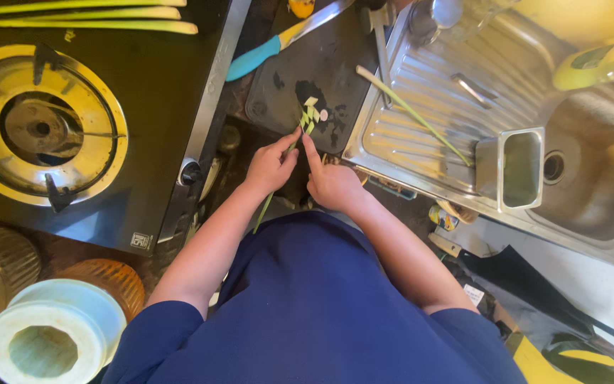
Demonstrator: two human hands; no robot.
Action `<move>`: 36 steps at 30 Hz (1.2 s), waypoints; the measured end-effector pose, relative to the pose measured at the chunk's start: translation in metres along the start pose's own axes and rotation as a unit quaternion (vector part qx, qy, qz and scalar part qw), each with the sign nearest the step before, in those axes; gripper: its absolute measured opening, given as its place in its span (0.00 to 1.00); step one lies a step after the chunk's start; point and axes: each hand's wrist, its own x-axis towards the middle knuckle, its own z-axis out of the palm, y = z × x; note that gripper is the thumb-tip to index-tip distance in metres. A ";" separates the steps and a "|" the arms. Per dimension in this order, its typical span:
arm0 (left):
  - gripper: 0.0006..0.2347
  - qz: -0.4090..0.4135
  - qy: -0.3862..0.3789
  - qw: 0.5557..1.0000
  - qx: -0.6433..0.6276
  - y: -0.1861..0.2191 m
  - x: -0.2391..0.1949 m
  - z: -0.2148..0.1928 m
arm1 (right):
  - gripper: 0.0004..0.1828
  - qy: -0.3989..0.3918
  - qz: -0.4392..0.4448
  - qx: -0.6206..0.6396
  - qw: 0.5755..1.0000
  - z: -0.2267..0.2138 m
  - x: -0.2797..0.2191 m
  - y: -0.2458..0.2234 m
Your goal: The person chops lemongrass stalks into small pieces on a dark cutting board using a blue-handled knife and places the pieces into a small metal container near a sink.
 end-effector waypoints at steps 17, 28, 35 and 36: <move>0.20 -0.025 -0.008 1.000 0.004 -0.011 -0.023 -0.003 | 0.51 -0.047 0.031 -0.022 0.998 -0.010 0.005 0.006; 0.16 0.009 0.045 0.998 -0.037 -0.017 -0.003 0.019 | 0.49 0.049 -0.024 -0.065 0.996 -0.009 -0.018 -0.001; 0.17 0.022 0.027 0.998 -0.045 -0.009 0.001 0.015 | 0.49 0.032 -0.033 -0.035 0.998 0.000 -0.017 0.004; 0.17 0.018 0.025 0.998 -0.046 -0.006 -0.001 0.012 | 0.50 0.038 -0.039 -0.023 0.998 0.002 -0.015 0.006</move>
